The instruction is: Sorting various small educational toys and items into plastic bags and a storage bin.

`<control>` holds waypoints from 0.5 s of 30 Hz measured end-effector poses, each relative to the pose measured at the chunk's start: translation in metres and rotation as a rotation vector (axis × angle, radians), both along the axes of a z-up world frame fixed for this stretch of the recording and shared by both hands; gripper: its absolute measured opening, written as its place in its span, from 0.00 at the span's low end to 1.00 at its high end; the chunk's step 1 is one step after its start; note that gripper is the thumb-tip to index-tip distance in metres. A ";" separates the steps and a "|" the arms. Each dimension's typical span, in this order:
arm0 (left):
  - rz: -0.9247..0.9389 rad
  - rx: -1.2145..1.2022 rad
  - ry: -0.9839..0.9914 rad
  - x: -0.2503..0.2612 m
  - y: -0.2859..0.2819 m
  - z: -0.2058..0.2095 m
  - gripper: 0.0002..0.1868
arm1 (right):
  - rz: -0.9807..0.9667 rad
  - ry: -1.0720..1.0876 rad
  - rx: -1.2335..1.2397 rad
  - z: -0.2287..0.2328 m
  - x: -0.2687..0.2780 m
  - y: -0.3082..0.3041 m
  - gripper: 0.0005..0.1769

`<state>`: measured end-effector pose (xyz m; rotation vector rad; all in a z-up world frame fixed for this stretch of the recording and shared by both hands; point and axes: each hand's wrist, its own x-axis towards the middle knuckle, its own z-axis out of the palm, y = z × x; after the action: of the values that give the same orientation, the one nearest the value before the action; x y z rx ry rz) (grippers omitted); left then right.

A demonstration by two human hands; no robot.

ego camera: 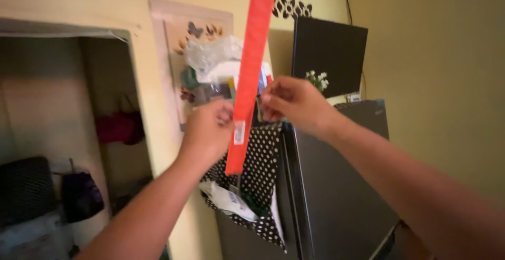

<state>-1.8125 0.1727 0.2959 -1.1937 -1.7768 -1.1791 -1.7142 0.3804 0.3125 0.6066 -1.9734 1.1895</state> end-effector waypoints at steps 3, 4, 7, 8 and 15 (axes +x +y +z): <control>-0.027 0.025 0.067 -0.044 0.034 0.003 0.08 | -0.005 0.067 0.059 0.000 -0.032 0.039 0.08; -0.020 0.056 0.119 -0.056 0.045 0.005 0.09 | -0.081 0.088 0.069 0.000 -0.035 0.048 0.08; -0.059 0.086 0.148 -0.085 0.071 0.009 0.10 | -0.179 0.112 0.080 0.000 -0.043 0.074 0.08; -0.103 0.097 0.144 -0.093 0.081 0.011 0.11 | -0.199 0.135 0.089 0.000 -0.044 0.084 0.08; -0.145 0.109 0.173 -0.139 0.126 0.016 0.11 | -0.307 0.200 0.133 -0.001 -0.064 0.130 0.06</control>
<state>-1.9514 0.2990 0.3114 -1.3354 -1.5004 -1.2001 -1.7783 0.5102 0.3119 0.4488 -1.9023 0.7851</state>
